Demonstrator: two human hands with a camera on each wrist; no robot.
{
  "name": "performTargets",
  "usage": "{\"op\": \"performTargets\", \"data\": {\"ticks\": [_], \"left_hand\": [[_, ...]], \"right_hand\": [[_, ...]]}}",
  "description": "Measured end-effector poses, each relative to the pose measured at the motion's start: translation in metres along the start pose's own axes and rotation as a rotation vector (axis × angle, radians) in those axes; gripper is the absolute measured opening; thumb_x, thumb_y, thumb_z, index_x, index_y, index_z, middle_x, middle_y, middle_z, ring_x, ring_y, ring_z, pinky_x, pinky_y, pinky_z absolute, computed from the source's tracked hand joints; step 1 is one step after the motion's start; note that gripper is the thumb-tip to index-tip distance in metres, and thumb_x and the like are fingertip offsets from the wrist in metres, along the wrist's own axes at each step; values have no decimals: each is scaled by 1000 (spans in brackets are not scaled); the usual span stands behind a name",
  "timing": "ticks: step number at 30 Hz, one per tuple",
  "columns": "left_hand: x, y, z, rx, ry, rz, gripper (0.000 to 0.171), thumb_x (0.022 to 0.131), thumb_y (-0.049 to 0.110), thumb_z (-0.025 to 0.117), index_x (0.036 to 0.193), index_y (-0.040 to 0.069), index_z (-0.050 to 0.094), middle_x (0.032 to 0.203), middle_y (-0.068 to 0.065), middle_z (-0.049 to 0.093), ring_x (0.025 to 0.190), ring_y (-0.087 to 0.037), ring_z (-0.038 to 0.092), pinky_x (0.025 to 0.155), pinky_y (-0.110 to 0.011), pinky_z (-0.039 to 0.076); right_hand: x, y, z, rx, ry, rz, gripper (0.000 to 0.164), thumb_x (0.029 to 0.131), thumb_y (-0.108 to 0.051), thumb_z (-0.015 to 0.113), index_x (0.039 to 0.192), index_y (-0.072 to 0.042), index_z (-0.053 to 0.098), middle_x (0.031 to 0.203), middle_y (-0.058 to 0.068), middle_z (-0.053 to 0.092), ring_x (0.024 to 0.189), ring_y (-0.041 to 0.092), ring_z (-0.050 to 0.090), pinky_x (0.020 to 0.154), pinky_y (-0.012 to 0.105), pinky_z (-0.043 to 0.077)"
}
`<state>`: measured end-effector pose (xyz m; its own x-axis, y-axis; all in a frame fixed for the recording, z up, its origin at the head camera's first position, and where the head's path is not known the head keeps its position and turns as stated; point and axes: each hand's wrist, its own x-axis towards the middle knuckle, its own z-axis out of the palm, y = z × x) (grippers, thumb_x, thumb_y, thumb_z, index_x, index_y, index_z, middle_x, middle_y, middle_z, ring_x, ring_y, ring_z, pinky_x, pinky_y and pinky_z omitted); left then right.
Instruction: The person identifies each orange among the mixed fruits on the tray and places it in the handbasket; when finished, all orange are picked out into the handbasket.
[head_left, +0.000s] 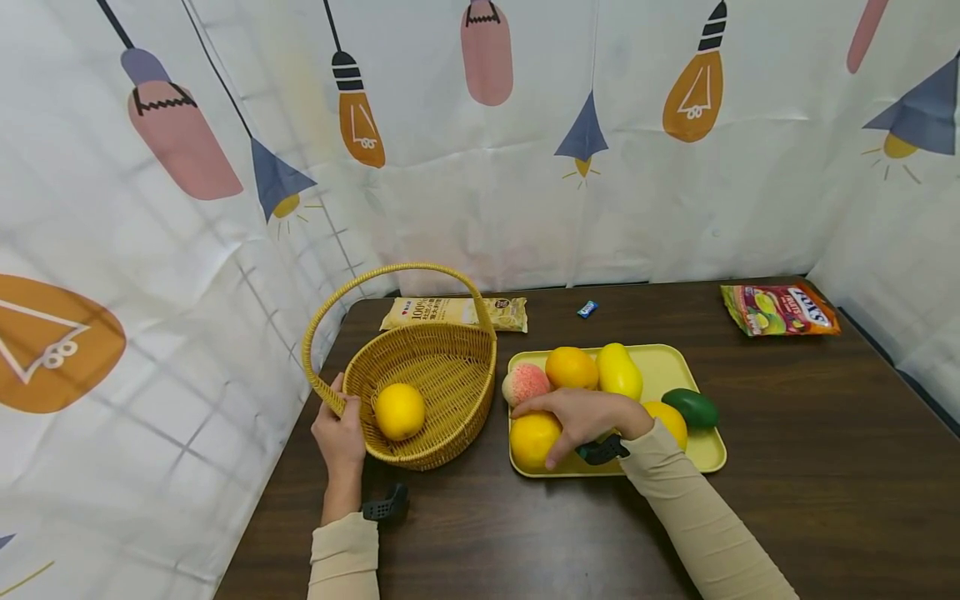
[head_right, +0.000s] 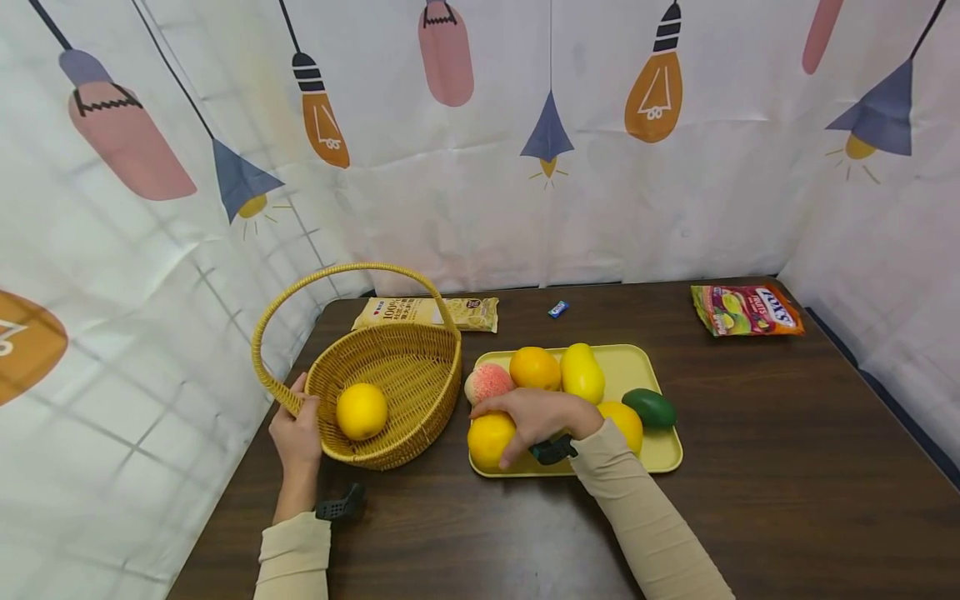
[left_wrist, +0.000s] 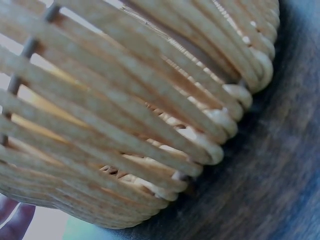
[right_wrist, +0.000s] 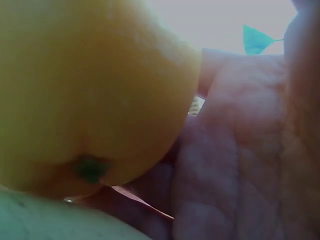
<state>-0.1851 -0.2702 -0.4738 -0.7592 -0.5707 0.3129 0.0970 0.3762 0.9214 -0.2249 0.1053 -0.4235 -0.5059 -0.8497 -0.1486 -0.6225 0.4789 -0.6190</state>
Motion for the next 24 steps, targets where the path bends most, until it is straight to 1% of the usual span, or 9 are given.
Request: {"op": "performTargets", "data": {"ticks": [3,6,8,11,14,19,24], "left_hand": [[0,0,0,9,7,0,42,96,19,51,138,18,58,134,-8,60,117,-27,59,79,-8,42],[-1,1,0,9,14,2,42,96,19,52,138,18,59,133,-8,61,117,-27,60,78,-7,42],[-1,1,1,7,11,0,42,96,19,52,138,18,58,133,-9,60,117,-27,60,78,-7,42],[0,1,1,3,6,3,42,96,19,52,138,19,58,134,-9,60,117,-27,60,78,-7,42],[0,1,1,-1,4,7,43,96,18,52,138,18,58,134,-10,60,116,-27,60,77,-7,42],[0,1,1,-2,6,11,43,96,18,52,138,18,58,134,-10,60,116,-27,60,76,-7,42],[0,1,0,1,14,8,42,96,17,52,137,18,59,133,-10,61,115,-27,61,77,-7,41]], "right_hand": [[0,-1,0,-1,1,16,76,72,-40,84,139,-19,54,136,-9,54,110,9,51,98,37,40],[0,-2,0,16,10,14,76,73,-42,83,139,-20,54,135,-10,54,110,8,51,96,36,40],[-1,-2,-1,46,24,4,77,73,-43,83,139,-18,53,136,-9,54,110,9,51,96,36,40],[-2,-3,-3,119,51,-20,77,74,-42,83,140,-16,52,137,-7,53,110,12,51,95,37,41],[-3,-4,-6,164,85,-48,78,75,-40,83,141,-14,51,138,-6,53,109,13,50,94,36,41],[-1,-3,-7,198,157,-87,80,78,-38,81,145,-13,46,141,-4,51,109,14,51,92,36,42],[0,-4,-7,221,240,-69,78,78,-41,80,145,-20,45,138,-10,51,106,14,54,89,37,45]]}}
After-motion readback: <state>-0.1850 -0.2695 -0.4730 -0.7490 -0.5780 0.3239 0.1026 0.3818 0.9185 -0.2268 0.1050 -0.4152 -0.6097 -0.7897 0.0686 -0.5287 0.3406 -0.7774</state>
